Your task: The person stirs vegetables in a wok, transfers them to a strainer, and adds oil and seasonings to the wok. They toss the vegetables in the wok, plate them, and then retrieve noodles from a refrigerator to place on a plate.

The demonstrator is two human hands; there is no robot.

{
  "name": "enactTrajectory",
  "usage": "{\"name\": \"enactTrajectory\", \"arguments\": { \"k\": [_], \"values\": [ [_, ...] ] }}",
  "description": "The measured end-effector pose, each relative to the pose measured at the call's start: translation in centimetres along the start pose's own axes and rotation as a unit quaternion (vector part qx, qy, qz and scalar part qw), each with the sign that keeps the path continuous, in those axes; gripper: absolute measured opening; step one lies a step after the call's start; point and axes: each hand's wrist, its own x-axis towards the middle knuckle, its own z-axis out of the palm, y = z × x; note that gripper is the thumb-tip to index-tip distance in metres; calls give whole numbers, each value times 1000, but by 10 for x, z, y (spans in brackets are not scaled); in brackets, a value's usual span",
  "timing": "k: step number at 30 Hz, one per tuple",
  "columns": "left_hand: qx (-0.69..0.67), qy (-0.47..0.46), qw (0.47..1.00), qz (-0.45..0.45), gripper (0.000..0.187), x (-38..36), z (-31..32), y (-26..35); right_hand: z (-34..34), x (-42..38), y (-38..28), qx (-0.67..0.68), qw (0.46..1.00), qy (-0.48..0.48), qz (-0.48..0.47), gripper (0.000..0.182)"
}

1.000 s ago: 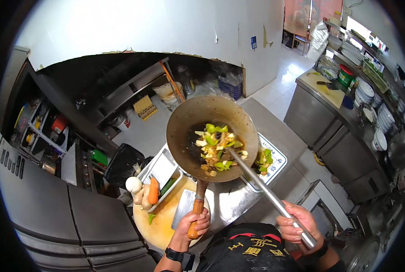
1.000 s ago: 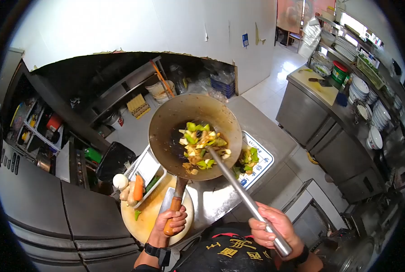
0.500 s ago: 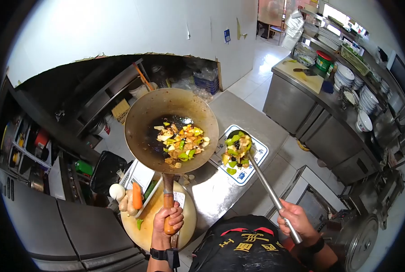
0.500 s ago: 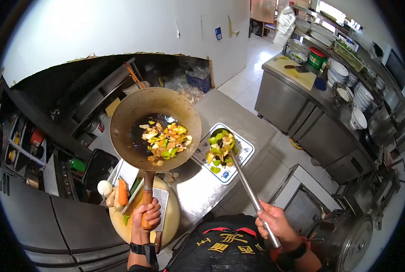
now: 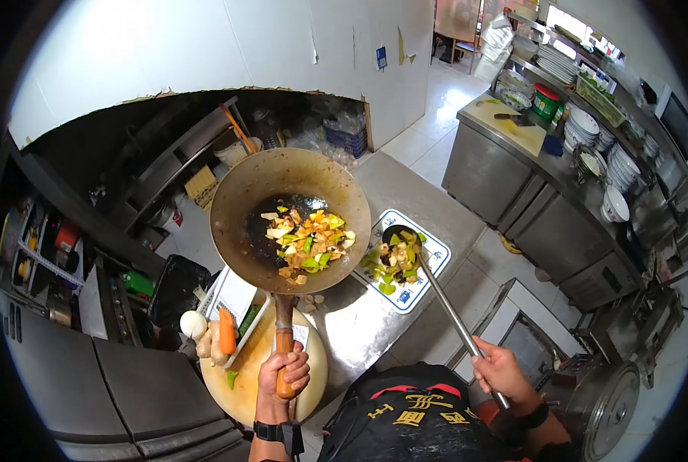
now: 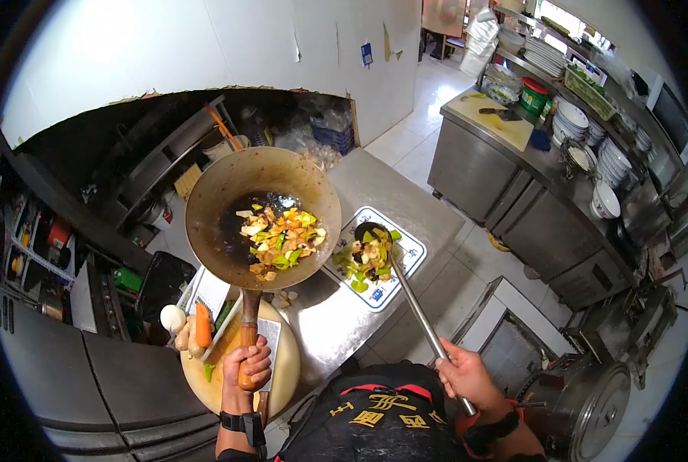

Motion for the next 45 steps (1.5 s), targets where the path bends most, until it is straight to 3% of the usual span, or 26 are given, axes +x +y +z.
{"name": "enactTrajectory", "arguments": {
  "k": [5,7,10,11,13,17,20,22,25,26,30,32,33,36,40,42,43,45],
  "values": [
    [4,-5,1000,-4,12,3,-1,-3,-5,-6,-5,-171,981,59,-72,55],
    [4,1,1000,-8,12,5,-1,-5,-15,-8,-3,-363,908,72,-199,54],
    [21,10,1000,-10,13,5,0,-10,-14,-7,-8,-395,887,94,-219,54],
    [21,9,1000,-7,13,5,-1,-12,-12,-5,-9,-397,886,92,-220,54],
    [28,21,999,-20,14,5,-4,-17,-9,0,-10,-83,991,43,-100,56],
    [52,8,998,-41,14,6,-2,-32,9,31,-24,-5,994,-6,-105,57],
    [60,-3,997,-55,17,9,-4,-44,30,86,-20,-116,981,14,-152,58],
    [62,-10,996,-57,18,14,-1,-53,42,117,-14,-329,866,82,-368,59],
    [60,-16,995,-73,20,20,3,-58,47,94,-26,-322,899,0,-297,60],
    [67,-18,994,-80,20,25,2,-58,37,88,-17,-357,882,-7,-309,58],
    [56,-26,995,-81,20,40,2,-57,-32,55,17,-497,779,-12,-382,60],
    [45,-35,995,-81,19,46,-1,-55,-70,45,30,-605,689,51,-396,63],
    [45,-37,995,-80,19,48,-3,-55,-83,43,26,-606,687,51,-397,63],
    [32,-45,996,-75,19,53,-11,-56,-108,43,20,-703,571,134,-402,68],
    [80,-32,995,-57,19,52,-14,-63,-108,61,16,-684,601,147,-387,66],
    [116,-5,992,-48,18,50,-13,-69,-88,74,9,-592,693,139,-387,64],
    [118,-6,992,-49,18,48,-10,-72,-78,84,5,-591,694,141,-387,64],
    [174,17,984,-26,18,45,-4,-78,-61,106,-2,-483,746,142,-436,63]
  ]
}}
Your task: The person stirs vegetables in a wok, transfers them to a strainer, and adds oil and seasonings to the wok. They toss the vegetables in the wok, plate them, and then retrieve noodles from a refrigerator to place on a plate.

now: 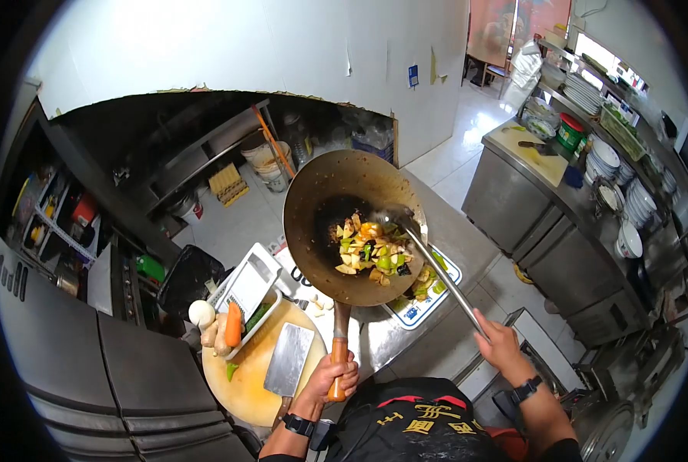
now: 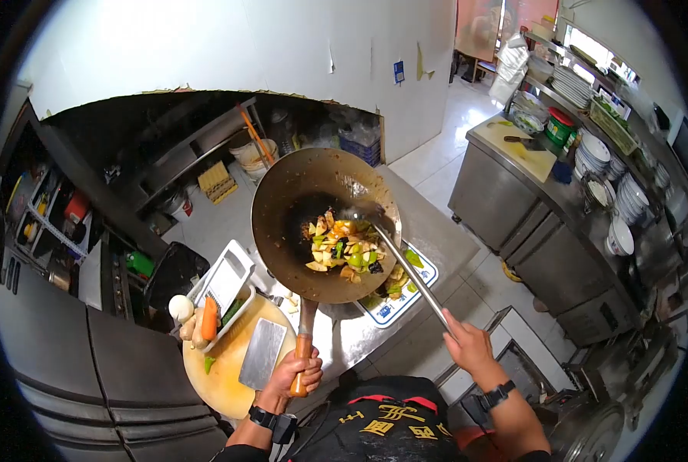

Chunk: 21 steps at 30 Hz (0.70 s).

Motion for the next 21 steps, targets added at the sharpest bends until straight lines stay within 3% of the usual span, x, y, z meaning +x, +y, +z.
{"name": "enactTrajectory", "arguments": {
  "k": [4,9,14,17,19,21],
  "values": [
    [33,15,999,15,18,-6,1,-7,12,11,-4,28,999,-11,23,64],
    [70,40,996,29,20,-3,8,-14,-26,-9,-2,161,970,-146,107,61],
    [56,33,997,40,17,-1,12,-23,-23,-9,-1,81,993,-64,54,57],
    [61,24,997,50,17,2,15,-31,-26,-18,-2,129,985,-72,90,57],
    [65,22,996,54,17,5,16,-37,-32,-30,-1,157,964,-150,157,57],
    [83,22,995,60,19,10,16,-44,-35,-36,-4,158,968,-137,142,57]
  ]
}}
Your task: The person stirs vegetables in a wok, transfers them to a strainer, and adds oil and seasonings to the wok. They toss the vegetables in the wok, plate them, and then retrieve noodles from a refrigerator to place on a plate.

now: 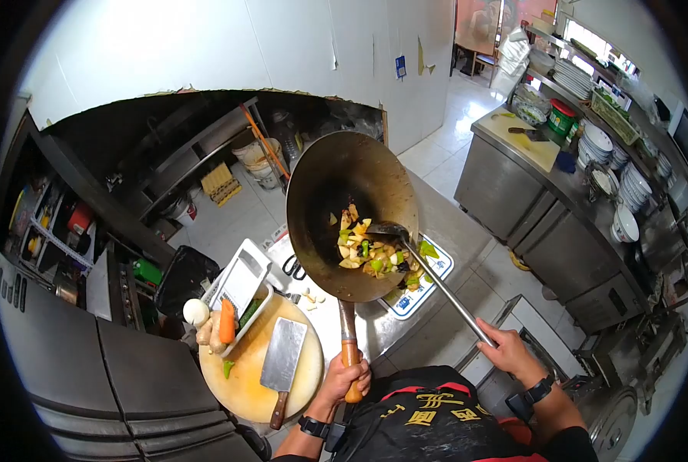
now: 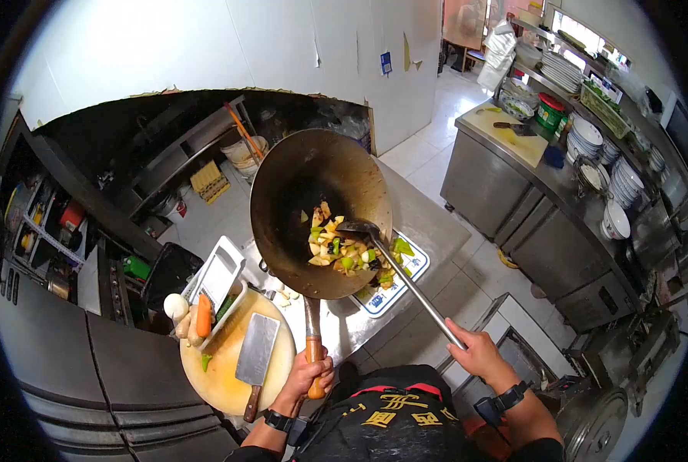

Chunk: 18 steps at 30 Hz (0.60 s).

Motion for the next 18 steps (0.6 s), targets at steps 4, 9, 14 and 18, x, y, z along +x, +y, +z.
{"name": "enactTrajectory", "arguments": {
  "k": [4,9,14,18],
  "values": [
    [40,30,998,23,19,9,10,-11,2,-14,11,-13,996,54,-74,57],
    [93,48,993,56,20,26,5,-11,-8,-28,22,-26,999,29,-5,56],
    [100,92,986,100,21,28,2,1,-12,-31,33,-4,999,30,14,54],
    [89,88,986,114,19,12,7,11,-9,-21,38,2,999,41,-13,55]
  ]
}}
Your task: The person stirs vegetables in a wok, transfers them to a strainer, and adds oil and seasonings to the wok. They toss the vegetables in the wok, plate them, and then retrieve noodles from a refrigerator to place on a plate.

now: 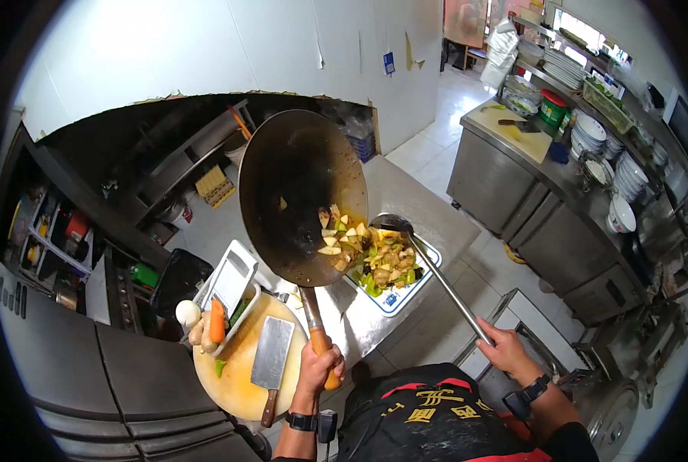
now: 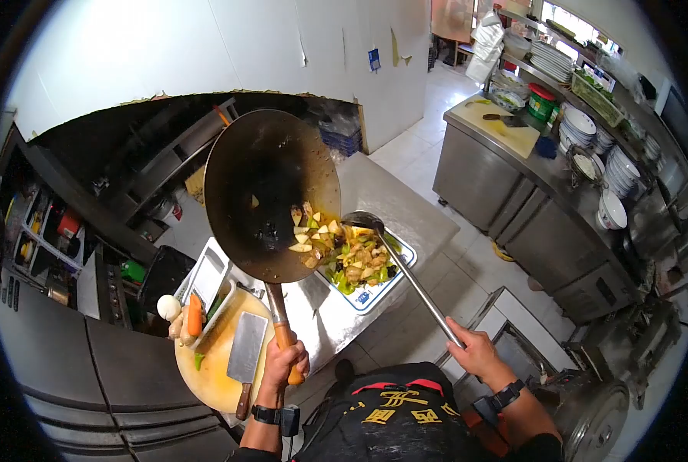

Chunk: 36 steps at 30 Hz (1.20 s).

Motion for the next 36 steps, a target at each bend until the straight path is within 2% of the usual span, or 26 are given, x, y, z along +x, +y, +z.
{"name": "enactTrajectory", "arguments": {
  "k": [2,5,8,12,17,20,25,28,30,33,36],
  "values": [
    [-20,-1,1000,-10,20,-10,3,3,6,11,-2,18,1000,1,-10,55],
    [-46,-25,999,-7,22,-17,5,-7,22,39,-8,3,997,24,-75,57],
    [-75,-31,997,-21,26,-22,19,-11,37,64,-19,-98,977,76,-176,59],
    [-88,-30,995,-29,24,-21,30,-19,42,61,-2,-181,968,52,-168,57],
    [-66,-10,997,-27,20,-12,31,-22,5,20,66,-287,938,64,-182,54],
    [-50,-2,999,-15,20,-5,28,-21,-20,5,78,-323,927,64,-180,52],
    [-57,4,998,-5,19,-4,27,-8,-14,13,64,-279,940,71,-183,53],
    [-90,-5,996,-10,16,-5,28,1,17,27,43,-197,957,71,-198,55],
    [-126,-19,992,-7,14,-4,28,3,32,32,32,-117,970,33,-210,57],
    [-161,-18,987,-8,14,1,30,6,33,26,45,-142,967,12,-213,57],
    [-189,-24,982,-5,14,8,19,3,13,17,79,-235,947,44,-215,58]
  ]
}}
